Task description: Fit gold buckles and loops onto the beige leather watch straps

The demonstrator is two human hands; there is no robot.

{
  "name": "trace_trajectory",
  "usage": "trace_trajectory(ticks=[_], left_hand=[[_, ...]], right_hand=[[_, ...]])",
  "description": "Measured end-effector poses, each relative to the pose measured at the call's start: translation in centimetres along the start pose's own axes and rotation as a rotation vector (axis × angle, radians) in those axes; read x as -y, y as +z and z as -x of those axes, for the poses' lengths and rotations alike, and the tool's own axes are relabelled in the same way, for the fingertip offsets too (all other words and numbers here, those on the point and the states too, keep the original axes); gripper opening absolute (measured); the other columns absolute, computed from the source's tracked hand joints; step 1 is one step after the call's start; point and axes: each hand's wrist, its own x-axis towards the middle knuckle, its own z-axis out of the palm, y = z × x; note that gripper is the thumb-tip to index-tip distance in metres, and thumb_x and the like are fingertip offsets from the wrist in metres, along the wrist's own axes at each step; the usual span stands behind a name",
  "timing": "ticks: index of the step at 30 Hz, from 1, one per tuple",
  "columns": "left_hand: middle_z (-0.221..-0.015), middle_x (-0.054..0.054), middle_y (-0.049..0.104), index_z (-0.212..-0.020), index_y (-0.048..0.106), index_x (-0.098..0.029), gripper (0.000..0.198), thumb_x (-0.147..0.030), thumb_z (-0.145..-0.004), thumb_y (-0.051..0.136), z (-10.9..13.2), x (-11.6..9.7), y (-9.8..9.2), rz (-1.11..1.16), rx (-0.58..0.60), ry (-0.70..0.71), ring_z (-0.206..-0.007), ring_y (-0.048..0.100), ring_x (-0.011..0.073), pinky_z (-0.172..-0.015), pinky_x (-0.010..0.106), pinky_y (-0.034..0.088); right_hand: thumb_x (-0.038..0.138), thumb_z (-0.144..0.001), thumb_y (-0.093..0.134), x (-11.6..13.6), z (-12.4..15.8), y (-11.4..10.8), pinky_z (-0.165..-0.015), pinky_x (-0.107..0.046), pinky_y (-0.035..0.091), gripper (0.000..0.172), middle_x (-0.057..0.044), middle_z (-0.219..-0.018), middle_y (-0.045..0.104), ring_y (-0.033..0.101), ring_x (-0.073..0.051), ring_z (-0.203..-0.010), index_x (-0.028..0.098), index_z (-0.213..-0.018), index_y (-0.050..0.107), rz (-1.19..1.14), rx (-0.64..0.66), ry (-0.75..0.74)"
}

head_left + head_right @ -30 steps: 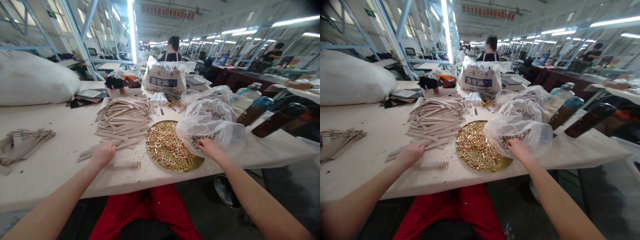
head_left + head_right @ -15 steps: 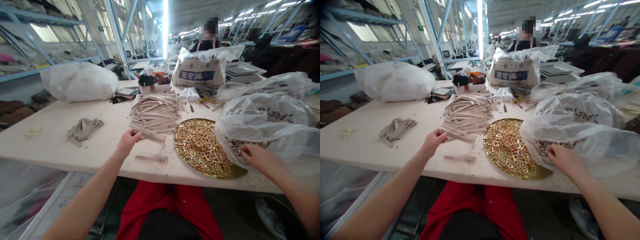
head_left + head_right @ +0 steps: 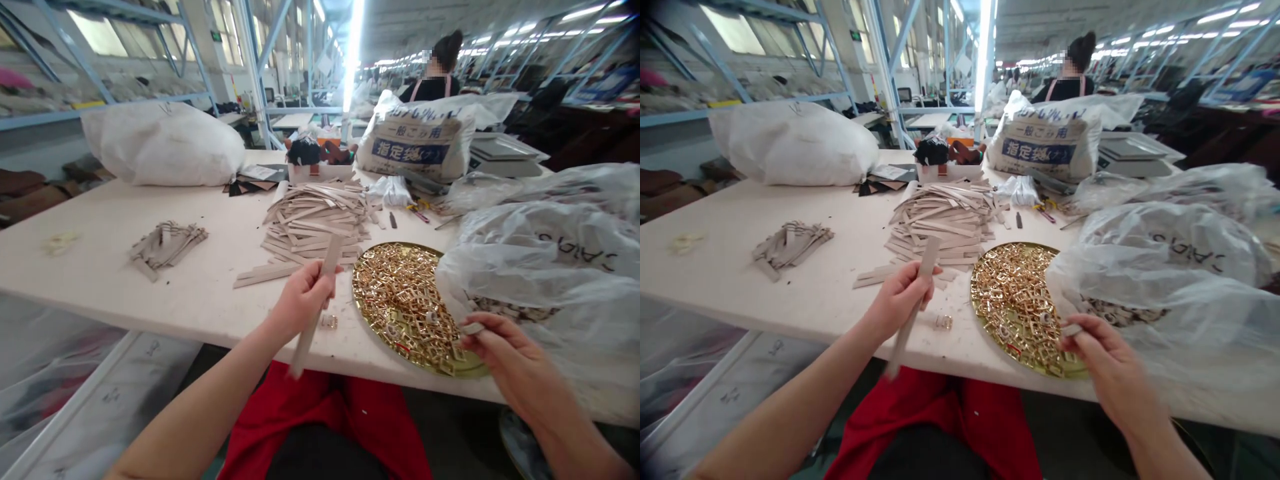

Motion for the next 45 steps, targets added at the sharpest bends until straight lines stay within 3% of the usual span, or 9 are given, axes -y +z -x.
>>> trace_trajectory(ticks=[2, 4, 7, 11, 15, 22, 28, 33, 45], left_hand=[[-0.052, -0.006, 0.047, -0.095, 0.055, -0.013, 0.022, -0.024, -0.079, 0.045, 1.8, -1.0, 0.9, 0.096, 0.278, -0.248, -0.040, 0.036, 0.0038, -0.042, 0.017, 0.026], [-0.052, -0.005, 0.048, -0.096, 0.056, -0.011, 0.024, -0.021, -0.077, 0.045, 3.4, -0.8, 1.7, 0.210, 0.437, -0.465, -0.037, 0.036, 0.0034, -0.039, 0.017, 0.024], [-0.053, -0.004, 0.050, -0.095, 0.056, -0.011, 0.026, -0.018, -0.074, 0.044, 5.2, 0.9, 2.8, 0.342, 0.462, -0.647, -0.036, 0.038, 0.0036, -0.038, 0.017, 0.024], [-0.052, -0.004, 0.051, -0.093, 0.055, -0.012, 0.024, -0.016, -0.072, 0.043, 5.9, 3.3, 3.5, 0.383, 0.426, -0.709, -0.036, 0.039, 0.0040, -0.037, 0.016, 0.025], [-0.054, -0.004, 0.052, -0.081, 0.052, -0.013, 0.014, -0.016, -0.071, 0.043, 5.6, 4.4, 3.6, 0.345, 0.410, -0.704, -0.036, 0.039, 0.0035, -0.036, 0.015, 0.025], [-0.063, -0.003, 0.052, -0.085, 0.047, -0.015, 0.013, -0.018, -0.075, 0.040, 6.1, 5.1, 4.0, 0.196, 0.380, -0.672, -0.043, 0.047, 0.0044, -0.041, 0.015, 0.033], [-0.057, -0.004, 0.048, -0.076, 0.043, -0.018, 0.018, -0.028, -0.085, 0.032, 6.8, 6.3, 4.4, -0.159, 0.355, -0.448, -0.044, 0.043, 0.0069, -0.044, 0.018, 0.034], [-0.057, -0.002, 0.052, -0.070, 0.046, -0.018, 0.028, -0.035, -0.087, 0.031, 7.1, 5.8, 4.3, -0.408, 0.416, -0.317, -0.051, 0.048, 0.0106, -0.051, 0.021, 0.033], [-0.076, 0.007, 0.064, -0.085, 0.057, -0.019, 0.032, -0.031, -0.089, 0.027, 7.5, 6.5, 4.4, -0.881, 0.331, -0.160, -0.068, 0.058, 0.0190, -0.058, 0.026, 0.033]], right_hand=[[0.043, -0.065, 0.065, 0.8, 1.1, 3.0, -0.058, -0.030, 0.048, 0.026, -0.001, -0.073, 0.060, 0.055, -0.014, -0.059, 0.024, -0.080, 0.056, -0.287, 0.093, 0.147], [0.036, -0.062, 0.072, 1.4, 2.1, 5.9, -0.057, -0.024, 0.046, 0.024, 0.002, -0.069, 0.058, 0.052, -0.010, -0.058, 0.021, -0.075, 0.057, -0.476, 0.207, 0.266], [0.029, -0.059, 0.076, 1.6, 3.2, 8.8, -0.055, -0.019, 0.044, 0.024, 0.005, -0.065, 0.056, 0.051, -0.008, -0.056, 0.020, -0.071, 0.056, -0.676, 0.332, 0.419], [0.027, -0.059, 0.076, 1.1, 4.1, 10.2, -0.057, -0.019, 0.048, 0.026, 0.005, -0.069, 0.062, 0.057, -0.008, -0.061, 0.021, -0.076, 0.058, -0.794, 0.381, 0.556], [0.028, -0.067, 0.071, 0.6, 4.4, 10.4, -0.064, -0.018, 0.052, 0.017, 0.003, -0.075, 0.066, 0.062, -0.008, -0.066, 0.020, -0.078, 0.062, -0.871, 0.368, 0.619], [0.019, -0.074, 0.063, -0.8, 4.0, 10.4, -0.069, -0.016, 0.055, 0.003, -0.003, -0.079, 0.068, 0.066, -0.011, -0.073, 0.017, -0.076, 0.064, -0.986, 0.306, 0.738], [0.002, -0.066, 0.053, -0.2, 4.1, 10.2, -0.093, -0.026, 0.047, 0.028, -0.005, -0.096, 0.068, 0.060, -0.016, -0.102, 0.017, -0.087, 0.064, -1.027, 0.363, 0.679], [0.021, -0.076, 0.059, 0.0, 4.8, 10.4, -0.087, -0.029, 0.050, 0.016, -0.006, -0.101, 0.068, 0.061, -0.017, -0.100, 0.019, -0.091, 0.065, -0.925, 0.342, 0.646], [0.043, -0.075, 0.061, -0.1, 6.2, 10.3, -0.082, -0.034, 0.048, 0.038, -0.005, -0.101, 0.068, 0.062, -0.018, -0.088, 0.023, -0.106, 0.063, -0.500, 0.374, 0.370]])
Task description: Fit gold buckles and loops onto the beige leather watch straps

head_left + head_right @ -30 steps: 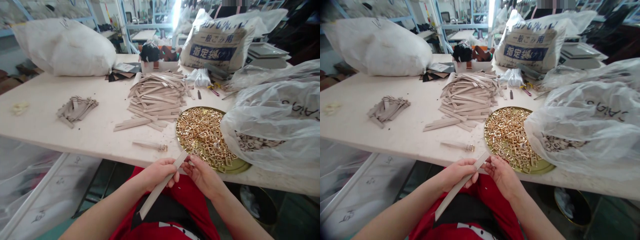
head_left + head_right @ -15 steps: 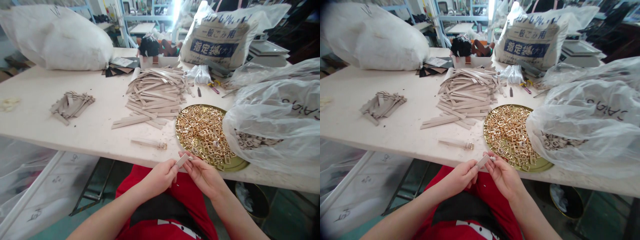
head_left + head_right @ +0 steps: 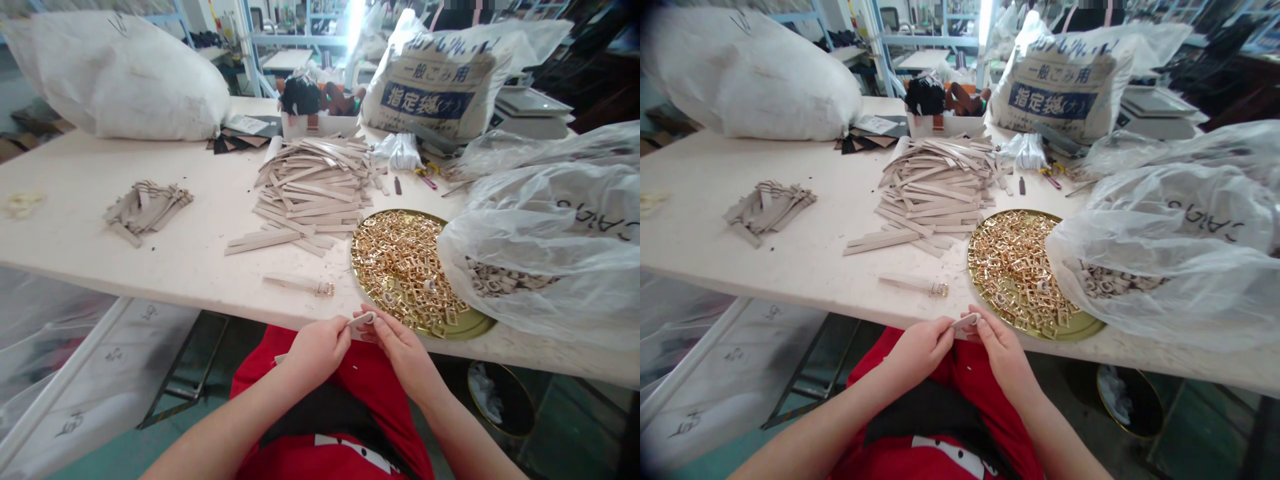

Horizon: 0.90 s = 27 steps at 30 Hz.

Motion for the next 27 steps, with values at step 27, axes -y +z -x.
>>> trace_trajectory(ticks=[27], left_hand=[[-0.071, 0.002, 0.063, -0.075, 0.060, -0.018, 0.037, -0.037, -0.087, 0.031, 1.3, 0.6, -3.6, 0.086, 0.355, 0.116, -0.062, 0.054, 0.0144, -0.055, 0.022, 0.033]], right_hand=[[0.041, -0.081, 0.050, -0.1, 0.3, 0.0, -0.062, -0.027, 0.043, 0.029, -0.002, -0.069, 0.064, 0.055, -0.016, -0.064, 0.017, -0.088, 0.067, 0.516, 0.309, -0.110]])
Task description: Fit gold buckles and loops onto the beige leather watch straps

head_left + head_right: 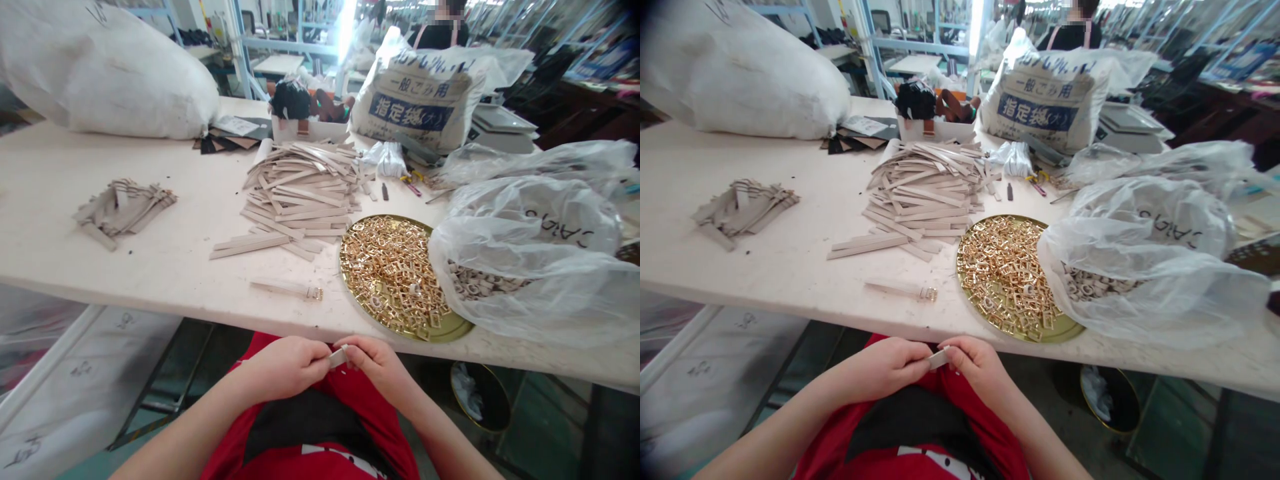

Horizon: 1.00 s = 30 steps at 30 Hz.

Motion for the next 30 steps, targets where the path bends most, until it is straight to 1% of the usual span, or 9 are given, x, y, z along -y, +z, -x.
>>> trace_trajectory(ticks=[3, 7, 12, 15, 17, 19, 22, 25, 30], left_hand=[[-0.085, 0.005, 0.065, -0.086, 0.060, -0.017, 0.035, -0.036, -0.087, 0.032, -0.4, -0.2, 0.8, 0.121, -0.103, -0.016, -0.076, 0.057, 0.0176, -0.067, 0.025, 0.039], [-0.096, 0.009, 0.064, -0.112, 0.052, -0.016, 0.041, -0.042, -0.087, 0.033, -0.5, -0.4, 1.7, 0.334, -0.166, -0.080, -0.084, 0.059, 0.0199, -0.073, 0.028, 0.041], [-0.119, 0.015, 0.054, -0.129, 0.037, -0.014, 0.052, -0.045, -0.087, 0.032, -1.0, -0.2, 2.4, 0.371, -0.277, -0.094, -0.106, 0.052, 0.0244, -0.087, 0.034, 0.036], [-0.094, 0.009, 0.062, -0.107, 0.051, -0.015, 0.040, -0.043, -0.088, 0.029, -1.5, 0.3, 2.5, 0.376, -0.312, -0.067, -0.084, 0.056, 0.0199, -0.073, 0.029, 0.040], [-0.068, 0.003, 0.056, -0.083, 0.053, -0.016, 0.036, -0.042, -0.088, 0.028, -1.9, 0.6, 2.5, 0.372, -0.334, -0.078, -0.064, 0.051, 0.0155, -0.059, 0.025, 0.037], [-0.055, -0.002, 0.045, -0.071, 0.047, -0.018, 0.034, -0.041, -0.088, 0.028, -2.2, 0.9, 2.6, 0.406, -0.367, -0.082, -0.053, 0.043, 0.0123, -0.052, 0.023, 0.032], [-0.049, -0.006, 0.036, -0.071, 0.045, -0.018, 0.033, -0.040, -0.088, 0.028, -2.6, 1.1, 3.1, 0.511, -0.394, -0.047, -0.048, 0.037, 0.0101, -0.048, 0.021, 0.027], [-0.046, -0.007, 0.032, -0.072, 0.045, -0.018, 0.032, -0.042, -0.087, 0.029, -2.8, 1.4, 3.5, 0.612, -0.387, -0.049, -0.044, 0.033, 0.0089, -0.046, 0.021, 0.025], [-0.043, -0.009, 0.030, -0.074, 0.044, -0.018, 0.032, -0.044, -0.086, 0.030, -3.0, 1.3, 3.3, 0.725, -0.385, -0.061, -0.040, 0.030, 0.0078, -0.043, 0.020, 0.024]], right_hand=[[0.040, -0.077, 0.057, -0.1, -0.1, 0.1, -0.065, -0.028, 0.042, 0.026, -0.002, -0.073, 0.064, 0.055, -0.016, -0.068, 0.016, -0.084, 0.066, -0.106, -0.043, 0.023], [0.040, -0.073, 0.062, -0.3, -0.4, 0.6, -0.057, -0.025, 0.039, 0.024, 0.003, -0.057, 0.055, 0.047, -0.011, -0.055, 0.017, -0.069, 0.059, -0.249, -0.203, 0.070], [0.045, -0.074, 0.060, 0.3, -0.6, 2.1, -0.070, -0.030, 0.043, 0.028, -0.002, -0.075, 0.063, 0.057, -0.018, -0.074, 0.018, -0.079, 0.061, -0.354, -0.072, -0.002], [0.043, -0.080, 0.051, 0.8, -1.2, 0.1, -0.066, -0.029, 0.042, 0.027, -0.003, -0.077, 0.063, 0.056, -0.018, -0.073, 0.018, -0.085, 0.060, -0.036, -0.092, -0.094], [0.039, -0.083, 0.046, 1.0, -2.2, -2.4, -0.064, -0.028, 0.041, 0.024, -0.003, -0.075, 0.062, 0.055, -0.017, -0.069, 0.018, -0.086, 0.058, 0.301, -0.249, -0.129], [0.035, -0.083, 0.046, 1.2, -3.6, -4.9, -0.066, -0.028, 0.039, 0.021, -0.004, -0.077, 0.062, 0.055, -0.017, -0.071, 0.018, -0.082, 0.058, 0.655, -0.407, -0.121], [0.028, -0.082, 0.048, 1.5, -5.8, -7.0, -0.065, -0.027, 0.035, 0.017, -0.006, -0.081, 0.062, 0.055, -0.018, -0.074, 0.018, -0.075, 0.060, 1.072, -0.362, -0.028], [0.024, -0.081, 0.048, 1.4, -7.1, -7.2, -0.060, -0.025, 0.032, 0.017, -0.005, -0.078, 0.064, 0.056, -0.016, -0.072, 0.019, -0.069, 0.060, 1.157, -0.269, 0.028], [0.021, -0.076, 0.050, 0.9, -7.6, -7.2, -0.057, -0.025, 0.030, 0.014, -0.003, -0.072, 0.064, 0.056, -0.015, -0.067, 0.019, -0.065, 0.058, 1.106, -0.241, 0.028]])
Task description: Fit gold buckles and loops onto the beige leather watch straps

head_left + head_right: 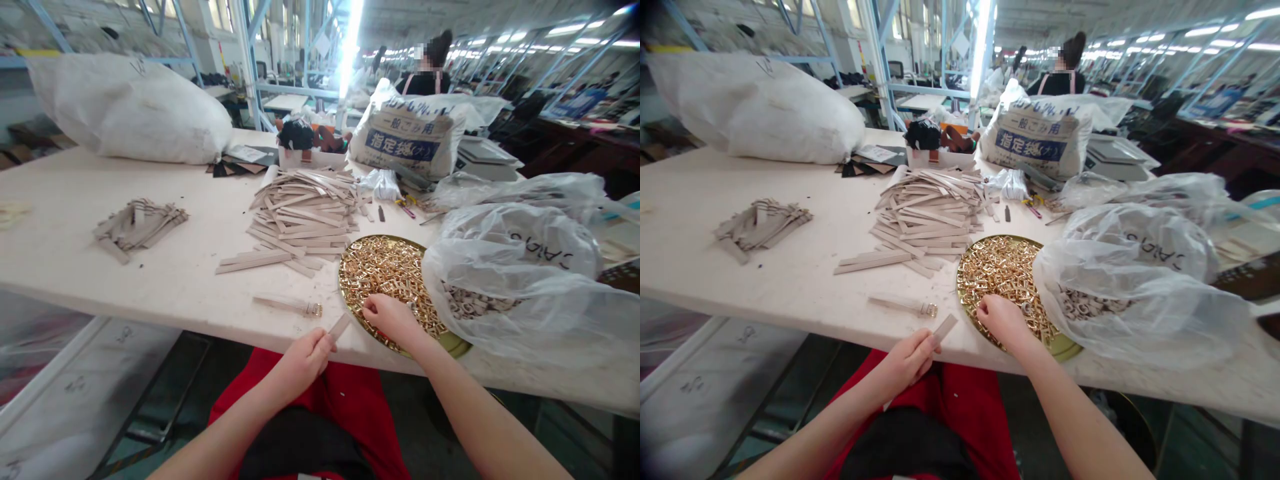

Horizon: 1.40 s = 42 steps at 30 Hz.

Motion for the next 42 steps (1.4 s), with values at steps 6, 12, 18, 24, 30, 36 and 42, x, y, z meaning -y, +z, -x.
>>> trace_trajectory(ticks=[6, 12, 18, 24, 30, 36, 42], left_hand=[[-0.043, -0.009, 0.033, -0.077, 0.046, -0.016, 0.034, -0.046, -0.085, 0.032, -0.4, -1.1, 0.3, 0.015, -0.003, -0.001, -0.039, 0.031, 0.0073, -0.042, 0.020, 0.025], [-0.044, -0.010, 0.035, -0.090, 0.049, -0.016, 0.029, -0.043, -0.082, 0.043, -1.1, -2.2, 0.9, 0.142, -0.055, -0.001, -0.038, 0.030, 0.0063, -0.040, 0.020, 0.023], [-0.044, -0.011, 0.033, -0.077, 0.041, -0.018, 0.023, -0.040, -0.079, 0.049, -1.7, -2.7, 1.6, 0.302, -0.094, -0.025, -0.037, 0.028, 0.0045, -0.036, 0.017, 0.021], [-0.047, -0.011, 0.031, -0.077, 0.041, -0.017, 0.026, -0.040, -0.077, 0.053, -0.9, -1.7, 1.6, 0.588, 0.022, -0.093, -0.037, 0.020, 0.0022, -0.036, 0.017, 0.015], [-0.049, -0.010, 0.030, -0.073, 0.043, -0.016, 0.024, -0.035, -0.073, 0.057, -0.9, -2.4, 1.5, 0.588, 0.062, -0.101, -0.040, 0.018, 0.0019, -0.037, 0.017, 0.014], [-0.043, -0.010, 0.032, -0.075, 0.044, -0.017, 0.010, -0.027, -0.075, 0.047, -0.4, -2.7, 1.3, 0.251, -0.033, -0.094, -0.036, 0.026, 0.0044, -0.037, 0.018, 0.018], [-0.046, -0.009, 0.036, -0.078, 0.046, -0.017, 0.017, -0.033, -0.079, 0.046, 0.1, -2.7, 0.7, 0.066, 0.031, -0.024, -0.039, 0.030, 0.0056, -0.040, 0.019, 0.023]], right_hand=[[0.016, -0.072, 0.050, -1.0, -0.1, -1.0, -0.057, -0.025, 0.032, 0.008, -0.003, -0.068, 0.061, 0.054, -0.015, -0.064, 0.018, -0.067, 0.056, -0.076, -0.029, 0.033], [0.028, -0.074, 0.054, 1.6, 3.3, -1.8, -0.055, -0.023, 0.035, 0.010, 0.004, -0.062, 0.050, 0.044, -0.011, -0.056, 0.019, -0.075, 0.051, -1.031, 0.039, 0.070], [0.030, -0.070, 0.065, 5.4, 6.1, -0.4, -0.056, -0.022, 0.036, 0.017, 0.004, -0.061, 0.048, 0.041, -0.008, -0.054, 0.017, -0.068, 0.054, -1.600, 0.233, 0.190], [0.030, -0.070, 0.068, 5.3, 6.8, 0.3, -0.059, -0.021, 0.036, 0.016, 0.005, -0.065, 0.051, 0.042, -0.007, -0.058, 0.018, -0.073, 0.057, -1.704, 0.230, 0.164], [0.035, -0.069, 0.069, 5.0, 7.2, 0.4, -0.058, -0.022, 0.038, 0.021, 0.003, -0.066, 0.054, 0.045, -0.009, -0.058, 0.018, -0.075, 0.059, -1.619, 0.232, 0.172], [0.037, -0.069, 0.068, 4.8, 7.4, 0.7, -0.060, -0.024, 0.040, 0.026, 0.003, -0.065, 0.055, 0.048, -0.010, -0.060, 0.019, -0.084, 0.059, -1.472, 0.116, 0.167], [0.035, -0.066, 0.071, 4.7, 7.2, 0.7, -0.062, -0.027, 0.044, 0.023, 0.001, -0.066, 0.059, 0.052, -0.012, -0.062, 0.019, -0.081, 0.065, -1.406, 0.037, 0.128]])
